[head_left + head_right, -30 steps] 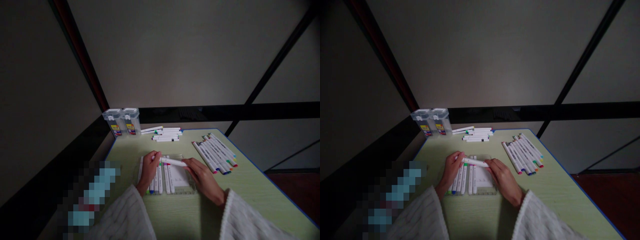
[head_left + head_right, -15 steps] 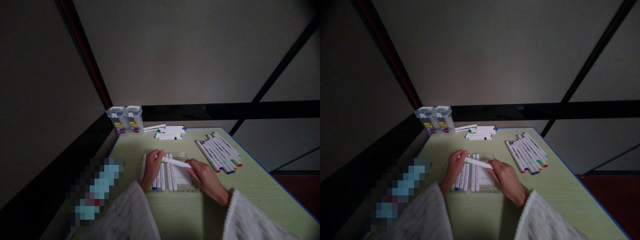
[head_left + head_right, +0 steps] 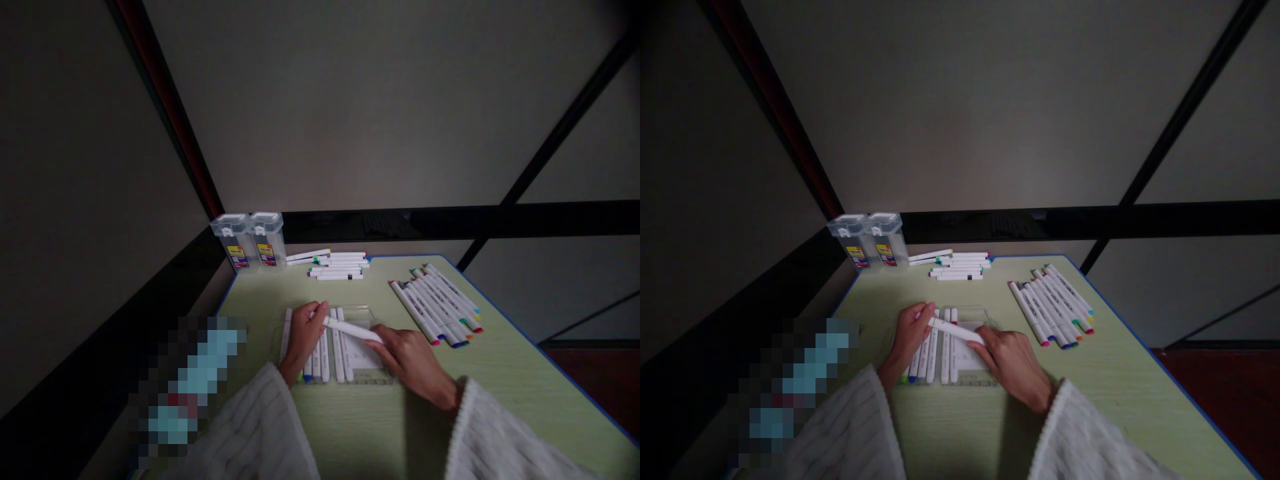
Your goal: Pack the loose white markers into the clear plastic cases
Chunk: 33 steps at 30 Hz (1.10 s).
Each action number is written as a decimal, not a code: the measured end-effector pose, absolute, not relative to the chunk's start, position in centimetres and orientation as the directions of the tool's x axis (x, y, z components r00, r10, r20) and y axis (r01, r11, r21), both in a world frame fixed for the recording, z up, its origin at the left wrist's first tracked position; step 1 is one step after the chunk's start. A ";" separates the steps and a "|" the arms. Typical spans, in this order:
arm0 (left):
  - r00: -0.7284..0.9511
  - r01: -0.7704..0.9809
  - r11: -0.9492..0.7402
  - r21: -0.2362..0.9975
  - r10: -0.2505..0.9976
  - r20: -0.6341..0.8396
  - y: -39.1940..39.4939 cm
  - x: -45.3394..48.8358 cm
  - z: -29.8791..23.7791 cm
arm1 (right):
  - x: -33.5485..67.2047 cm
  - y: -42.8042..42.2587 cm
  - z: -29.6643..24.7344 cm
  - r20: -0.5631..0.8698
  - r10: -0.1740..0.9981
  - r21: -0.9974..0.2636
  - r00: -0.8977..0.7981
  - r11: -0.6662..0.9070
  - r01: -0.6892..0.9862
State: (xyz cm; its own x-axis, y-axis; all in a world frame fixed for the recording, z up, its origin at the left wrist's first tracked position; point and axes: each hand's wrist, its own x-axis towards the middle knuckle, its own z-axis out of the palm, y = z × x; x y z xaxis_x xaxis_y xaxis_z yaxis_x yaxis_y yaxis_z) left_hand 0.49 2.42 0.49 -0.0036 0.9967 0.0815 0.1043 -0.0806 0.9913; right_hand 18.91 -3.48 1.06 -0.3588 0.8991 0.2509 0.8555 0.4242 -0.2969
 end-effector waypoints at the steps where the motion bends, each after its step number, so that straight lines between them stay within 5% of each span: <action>1: 0.000 0.102 -0.079 0.992 0.997 0.080 2.4 0.5 0.6 | 18.9 -3.5 1.0 0.251 0.898 -0.299 -0.362 0.427 0.853; 17: 0.013 0.063 -0.096 0.993 0.995 0.096 2.1 0.4 1.0 | 18.7 -3.5 1.4 0.239 0.904 -0.266 -0.355 0.413 0.871; 33: -0.069 -0.170 -0.070 0.983 0.996 0.059 2.6 0.4 0.6 | 18.6 -3.5 0.9 0.320 0.867 -0.342 -0.381 0.481 0.807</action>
State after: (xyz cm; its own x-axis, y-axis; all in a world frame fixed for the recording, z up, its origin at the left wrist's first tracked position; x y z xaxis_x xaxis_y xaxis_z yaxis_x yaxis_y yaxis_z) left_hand 0.38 2.61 0.57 -0.0691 0.9959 0.0586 -0.1703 -0.0696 0.9829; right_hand 18.55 -3.55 0.89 -0.3811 0.8673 0.3202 0.8072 0.4810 -0.3423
